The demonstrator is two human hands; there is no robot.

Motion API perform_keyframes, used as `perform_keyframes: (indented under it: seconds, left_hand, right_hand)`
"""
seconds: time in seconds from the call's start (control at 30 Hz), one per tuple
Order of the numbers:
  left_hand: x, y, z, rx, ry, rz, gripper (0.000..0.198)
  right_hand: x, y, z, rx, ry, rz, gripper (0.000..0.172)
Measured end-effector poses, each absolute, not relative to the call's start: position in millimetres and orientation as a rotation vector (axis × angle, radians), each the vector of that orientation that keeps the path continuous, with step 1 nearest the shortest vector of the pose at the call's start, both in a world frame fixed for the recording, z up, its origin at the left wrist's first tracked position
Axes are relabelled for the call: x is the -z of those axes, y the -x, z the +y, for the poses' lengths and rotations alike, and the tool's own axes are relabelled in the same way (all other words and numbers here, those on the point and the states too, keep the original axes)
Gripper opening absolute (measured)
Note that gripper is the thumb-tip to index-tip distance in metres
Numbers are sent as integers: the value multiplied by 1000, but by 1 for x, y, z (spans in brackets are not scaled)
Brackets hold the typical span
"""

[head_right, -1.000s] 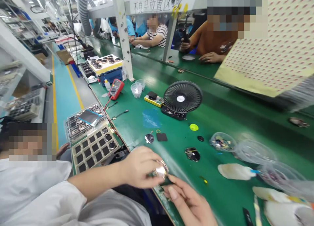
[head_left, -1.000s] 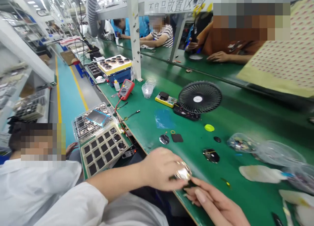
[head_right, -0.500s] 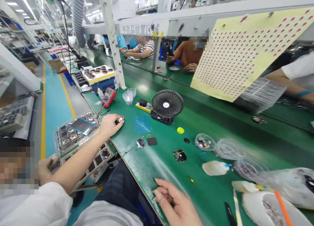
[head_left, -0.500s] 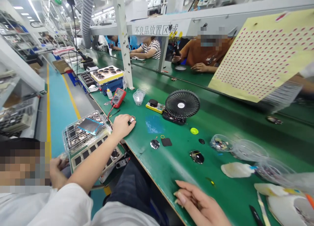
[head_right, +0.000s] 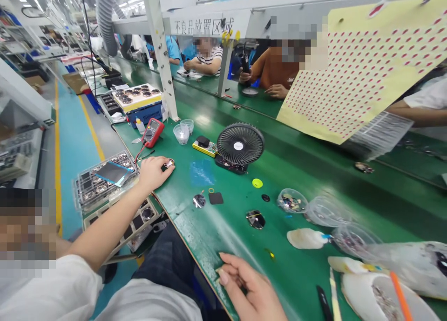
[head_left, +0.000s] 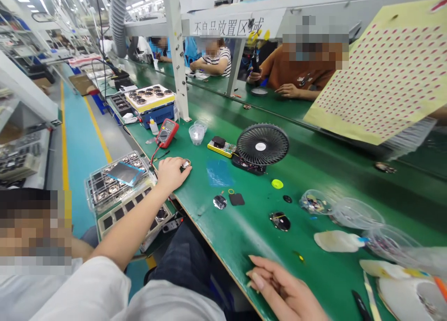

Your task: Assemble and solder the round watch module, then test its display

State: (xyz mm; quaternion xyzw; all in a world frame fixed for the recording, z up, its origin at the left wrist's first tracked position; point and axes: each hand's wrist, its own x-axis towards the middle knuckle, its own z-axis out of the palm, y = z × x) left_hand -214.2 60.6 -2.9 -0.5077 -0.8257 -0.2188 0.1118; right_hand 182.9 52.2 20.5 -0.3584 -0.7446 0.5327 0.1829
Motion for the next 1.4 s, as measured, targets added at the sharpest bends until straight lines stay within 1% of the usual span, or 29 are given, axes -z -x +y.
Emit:
perform_keyframes:
  seconds: [0.33, 0.57, 0.77, 0.9, 1.07, 1.4]
  left_hand:
    - [3, 218, 62, 575, 1463, -2512, 26]
    - [2, 217, 61, 618, 1477, -2496, 24]
    - [4, 217, 61, 642, 1479, -2490, 23]
    - [5, 218, 61, 654, 1483, -2480, 24]
    - [7, 218, 60, 683, 1500, -2456, 23]
    - [8, 217, 58, 704, 1510, -2381, 25]
  right_hand:
    - [-15, -187, 55, -1523, 1099, -2147, 48]
    - [-15, -186, 57, -1559, 1143, -2114, 51]
    - [-14, -188, 57, -1612, 1144, -2112, 49]
    - [-12, -188, 56, -1565, 1119, -2118, 47]
    - [-16, -186, 54, -1516, 1102, -2159, 50]
    - [-24, -180, 53, -1567, 1098, -2156, 49]
